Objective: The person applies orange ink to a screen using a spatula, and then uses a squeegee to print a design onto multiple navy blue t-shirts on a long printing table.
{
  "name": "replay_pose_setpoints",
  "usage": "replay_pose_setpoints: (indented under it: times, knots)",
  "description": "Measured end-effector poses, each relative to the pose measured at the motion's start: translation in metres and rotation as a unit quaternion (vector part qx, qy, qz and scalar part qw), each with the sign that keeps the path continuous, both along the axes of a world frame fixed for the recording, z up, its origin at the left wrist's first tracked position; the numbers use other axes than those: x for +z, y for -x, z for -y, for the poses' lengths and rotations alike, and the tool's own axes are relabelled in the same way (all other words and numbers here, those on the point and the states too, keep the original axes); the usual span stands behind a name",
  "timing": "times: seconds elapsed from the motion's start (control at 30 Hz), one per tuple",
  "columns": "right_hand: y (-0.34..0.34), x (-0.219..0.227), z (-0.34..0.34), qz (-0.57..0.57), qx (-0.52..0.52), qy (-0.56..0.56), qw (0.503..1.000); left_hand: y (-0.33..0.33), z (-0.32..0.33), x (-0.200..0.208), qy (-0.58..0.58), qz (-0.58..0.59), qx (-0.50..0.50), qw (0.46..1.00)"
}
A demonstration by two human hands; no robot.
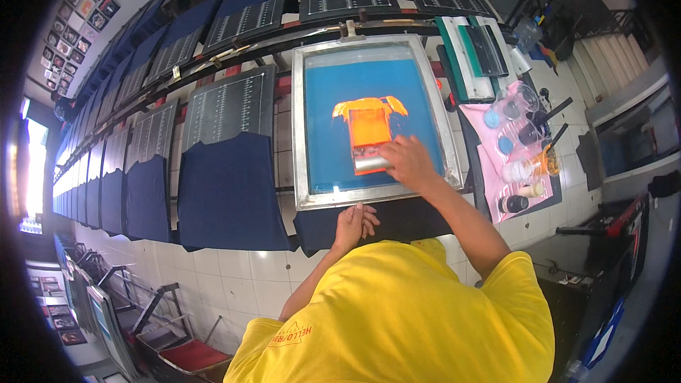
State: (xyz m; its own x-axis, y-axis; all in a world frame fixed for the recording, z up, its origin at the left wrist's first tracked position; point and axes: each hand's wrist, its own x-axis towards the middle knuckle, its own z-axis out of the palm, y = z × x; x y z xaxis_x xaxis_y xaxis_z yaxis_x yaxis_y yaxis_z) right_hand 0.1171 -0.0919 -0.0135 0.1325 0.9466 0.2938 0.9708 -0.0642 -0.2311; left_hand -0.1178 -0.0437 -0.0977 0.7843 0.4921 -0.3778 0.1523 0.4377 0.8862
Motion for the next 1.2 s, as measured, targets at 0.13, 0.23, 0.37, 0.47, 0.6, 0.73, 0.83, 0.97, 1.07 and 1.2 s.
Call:
replay_pose_setpoints:
  times: [0.13, 0.23, 0.37, 0.47, 0.6, 0.73, 0.83, 0.97, 1.07, 1.2]
  knots:
    - [0.027, 0.001, 0.027, 0.005, 0.002, -0.004, 1.0, 0.001, -0.002, 0.001, 0.005, -0.005, -0.008, 1.0]
    - [0.037, -0.003, 0.039, 0.009, 0.004, 0.009, 1.0, 0.002, -0.005, -0.001, 0.044, -0.005, -0.005, 0.999]
    - [0.052, -0.013, 0.051, -0.003, -0.007, 0.017, 1.0, 0.003, -0.016, 0.001, 0.111, -0.044, -0.03, 0.992]
    - [0.058, -0.015, 0.058, -0.011, -0.013, 0.021, 1.0, 0.004, -0.023, 0.001, 0.138, -0.059, -0.053, 0.987]
    - [0.06, -0.017, 0.065, -0.025, -0.014, 0.031, 0.999, 0.008, -0.031, 0.001, 0.135, -0.062, -0.096, 0.984]
    - [0.06, -0.02, 0.069, -0.039, -0.006, 0.02, 0.999, 0.009, -0.032, 0.002, 0.124, -0.075, -0.105, 0.984]
    - [0.056, -0.009, 0.07, -0.091, -0.013, -0.024, 0.996, 0.017, -0.028, -0.006, 0.115, -0.065, -0.102, 0.986]
    - [0.018, -0.024, 0.079, -0.117, -0.127, -0.114, 0.978, 0.031, -0.043, 0.06, 0.007, -0.125, -0.141, 0.982]
    - [-0.024, -0.033, 0.085, -0.073, -0.259, -0.154, 0.951, 0.046, -0.074, 0.094, -0.074, -0.118, -0.035, 0.99]
    - [-0.065, -0.074, 0.094, -0.109, -0.364, -0.091, 0.921, 0.04, -0.12, 0.069, -0.398, -0.091, 0.17, 0.897]
